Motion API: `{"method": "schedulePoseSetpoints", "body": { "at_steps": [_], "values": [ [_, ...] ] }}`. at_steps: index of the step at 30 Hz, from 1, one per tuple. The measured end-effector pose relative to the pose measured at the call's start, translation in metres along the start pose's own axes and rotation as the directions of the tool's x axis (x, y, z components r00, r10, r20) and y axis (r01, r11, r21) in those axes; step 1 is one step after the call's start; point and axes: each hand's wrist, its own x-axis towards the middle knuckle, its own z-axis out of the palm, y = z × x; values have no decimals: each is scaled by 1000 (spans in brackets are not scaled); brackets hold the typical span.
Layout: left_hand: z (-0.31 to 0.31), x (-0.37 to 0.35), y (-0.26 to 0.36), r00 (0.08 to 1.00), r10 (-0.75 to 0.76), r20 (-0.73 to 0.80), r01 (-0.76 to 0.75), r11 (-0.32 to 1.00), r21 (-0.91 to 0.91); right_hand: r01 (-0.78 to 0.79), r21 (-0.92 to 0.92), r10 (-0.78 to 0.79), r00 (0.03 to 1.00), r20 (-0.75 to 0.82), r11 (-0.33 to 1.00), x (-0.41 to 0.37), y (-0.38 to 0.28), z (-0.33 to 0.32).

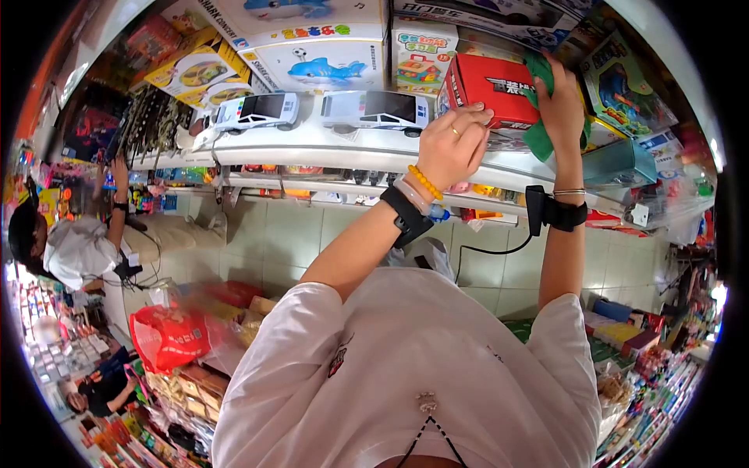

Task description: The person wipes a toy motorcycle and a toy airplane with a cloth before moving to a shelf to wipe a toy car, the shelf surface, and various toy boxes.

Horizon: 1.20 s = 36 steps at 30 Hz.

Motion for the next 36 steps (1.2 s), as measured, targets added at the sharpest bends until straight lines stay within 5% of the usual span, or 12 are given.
{"method": "schedulePoseSetpoints", "body": {
  "at_steps": [7,12,15,18,20,24,27,28,33,36],
  "values": [
    [5,1,0,998,-49,-41,48,998,-29,111,128,-120,991,65,986,8,-14,6],
    [10,-2,-2,994,-71,-85,74,997,34,223,540,-351,925,144,812,16,-89,19],
    [3,3,-3,999,-32,-32,33,998,48,303,484,-403,908,115,821,17,-88,22],
    [-1,3,-5,1000,28,11,-28,999,26,146,348,-228,951,210,926,17,-49,4],
    [-1,2,-7,999,22,24,-22,1000,5,142,245,-178,975,132,959,20,15,13],
    [-1,-1,-10,999,19,27,-19,1000,-14,89,84,-93,995,41,992,21,39,4],
    [0,1,-12,999,39,1,-39,999,-30,21,23,-23,994,104,1000,18,22,6],
    [0,1,-13,999,35,-4,-35,998,-47,-108,1,104,964,245,994,18,-4,-4],
    [-5,-1,-23,998,54,27,-53,998,-34,197,452,-306,935,180,870,8,-97,7],
    [-22,-1,-36,995,95,27,-96,995,37,208,482,-349,910,223,851,13,-122,17]
  ]
}}
